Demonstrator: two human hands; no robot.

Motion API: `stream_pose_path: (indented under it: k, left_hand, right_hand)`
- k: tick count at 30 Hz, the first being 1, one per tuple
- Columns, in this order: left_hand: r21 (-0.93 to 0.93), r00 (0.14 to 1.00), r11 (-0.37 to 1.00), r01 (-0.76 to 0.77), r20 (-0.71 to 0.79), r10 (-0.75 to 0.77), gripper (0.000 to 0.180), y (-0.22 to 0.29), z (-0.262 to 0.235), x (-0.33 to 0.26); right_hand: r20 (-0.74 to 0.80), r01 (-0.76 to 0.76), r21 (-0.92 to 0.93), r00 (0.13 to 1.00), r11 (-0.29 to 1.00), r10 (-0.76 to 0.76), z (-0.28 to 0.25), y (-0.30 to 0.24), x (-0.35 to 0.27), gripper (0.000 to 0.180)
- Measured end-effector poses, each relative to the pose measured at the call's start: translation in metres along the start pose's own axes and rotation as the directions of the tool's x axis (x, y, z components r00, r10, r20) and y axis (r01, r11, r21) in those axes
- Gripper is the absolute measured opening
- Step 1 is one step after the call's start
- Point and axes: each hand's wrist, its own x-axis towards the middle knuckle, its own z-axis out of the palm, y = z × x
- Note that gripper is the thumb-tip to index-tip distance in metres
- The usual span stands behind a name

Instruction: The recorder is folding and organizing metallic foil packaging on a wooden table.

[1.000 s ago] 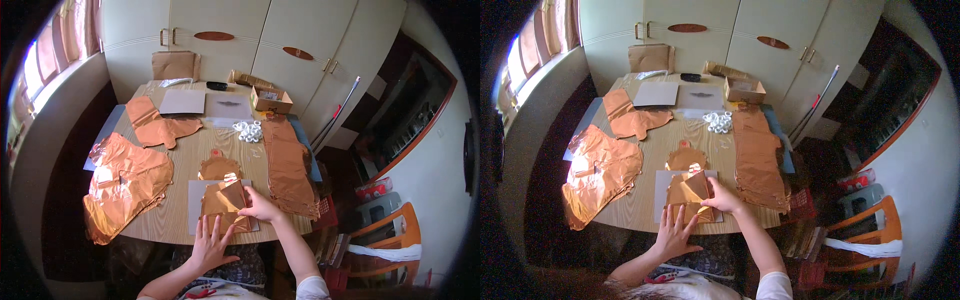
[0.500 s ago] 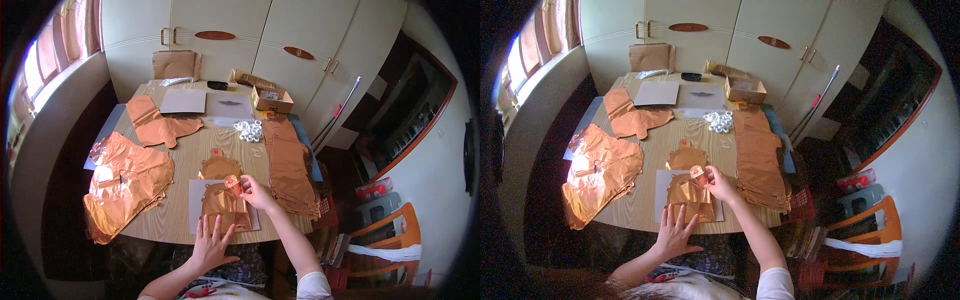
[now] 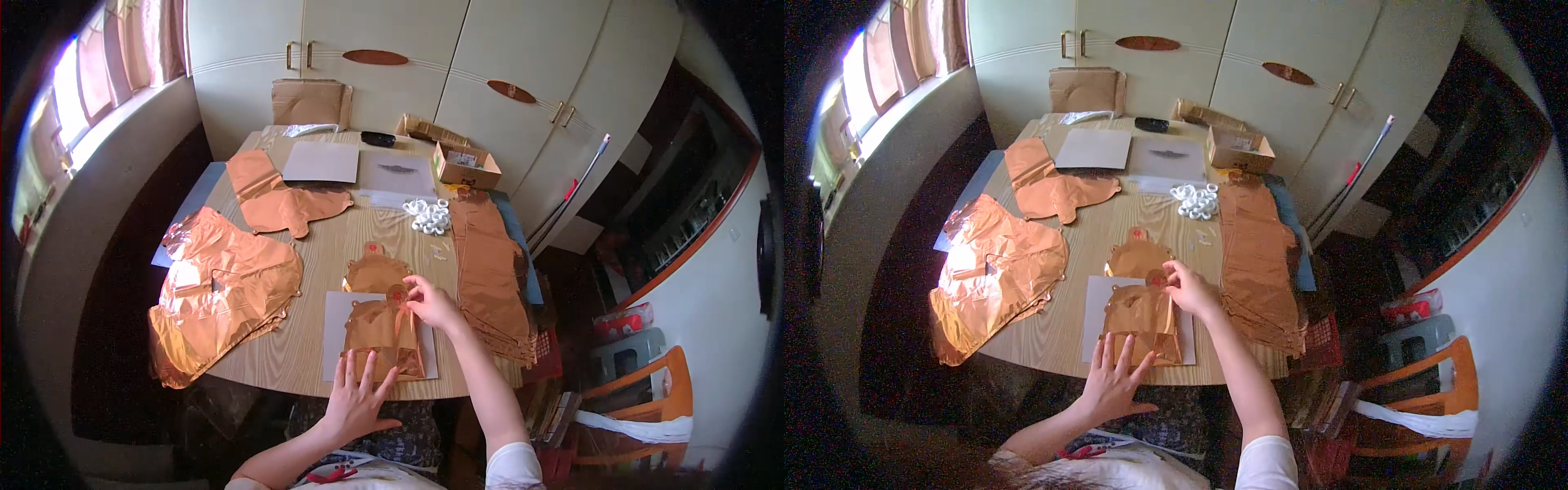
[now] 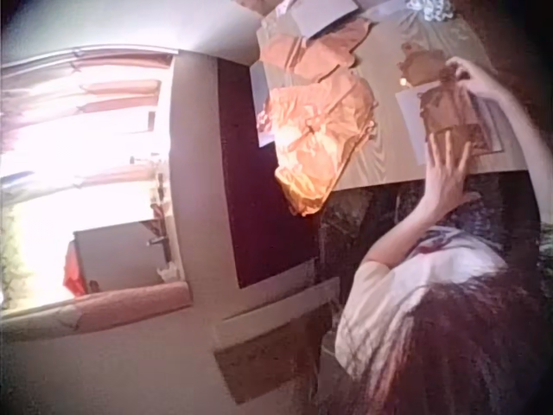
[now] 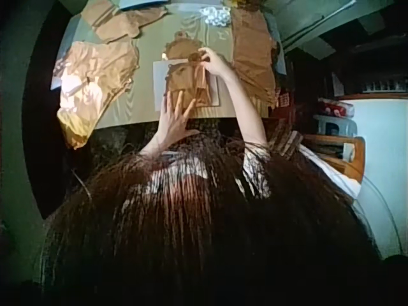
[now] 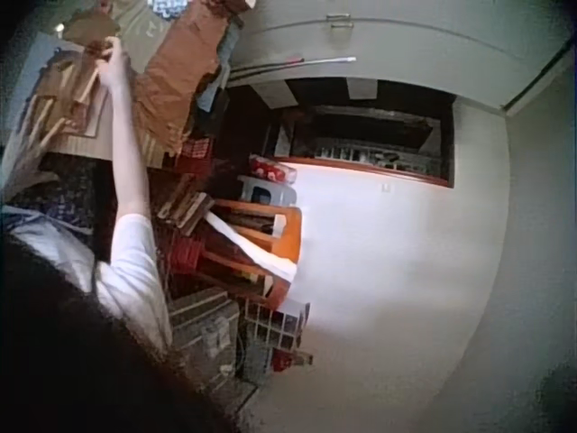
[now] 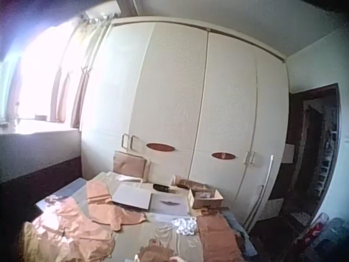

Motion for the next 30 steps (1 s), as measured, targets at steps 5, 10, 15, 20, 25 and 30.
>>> stream_pose_path:
  k: [5, 10, 15, 20, 25, 30]
  left_hand:
    - [-0.014, 1.000, 1.000, -0.005, -0.010, 0.005, 0.100, 0.000, -0.001, 0.004]
    - [0.005, 1.000, 1.000, 0.004, -0.004, -0.004, 0.100, -0.001, 0.000, 0.003]
    - [0.003, 1.000, 1.000, 0.004, 0.011, -0.004, 0.101, 0.000, -0.002, 0.004]
    - [-0.011, 1.000, 1.000, 0.011, 0.019, -0.011, 0.101, -0.001, -0.001, 0.004]
    - [0.013, 0.999, 1.000, 0.004, 0.039, -0.005, 0.100, 0.000, -0.001, 0.002]
    - [-0.020, 0.999, 0.999, -0.032, 0.011, 0.032, 0.091, -0.004, -0.006, -0.014]
  right_hand:
    - [-0.215, 0.248, -0.478, 0.897, 0.843, -0.386, 0.015, 0.015, -0.004, 0.031]
    - [-0.056, 0.451, -0.554, 0.819, 0.700, -0.572, 0.040, -0.007, -0.047, 0.046]
    - [0.131, 0.411, -0.666, 0.886, 0.622, -0.445, 0.050, 0.005, -0.066, 0.063]
    - [0.064, 0.349, -0.688, 0.902, 0.636, -0.426, 0.049, 0.004, -0.064, 0.061]
    - [0.059, 0.335, -0.690, 0.909, 0.641, -0.412, 0.051, 0.009, -0.065, 0.062]
    - [0.057, 0.292, -0.707, 0.931, 0.644, -0.360, 0.058, 0.000, -0.088, 0.063]
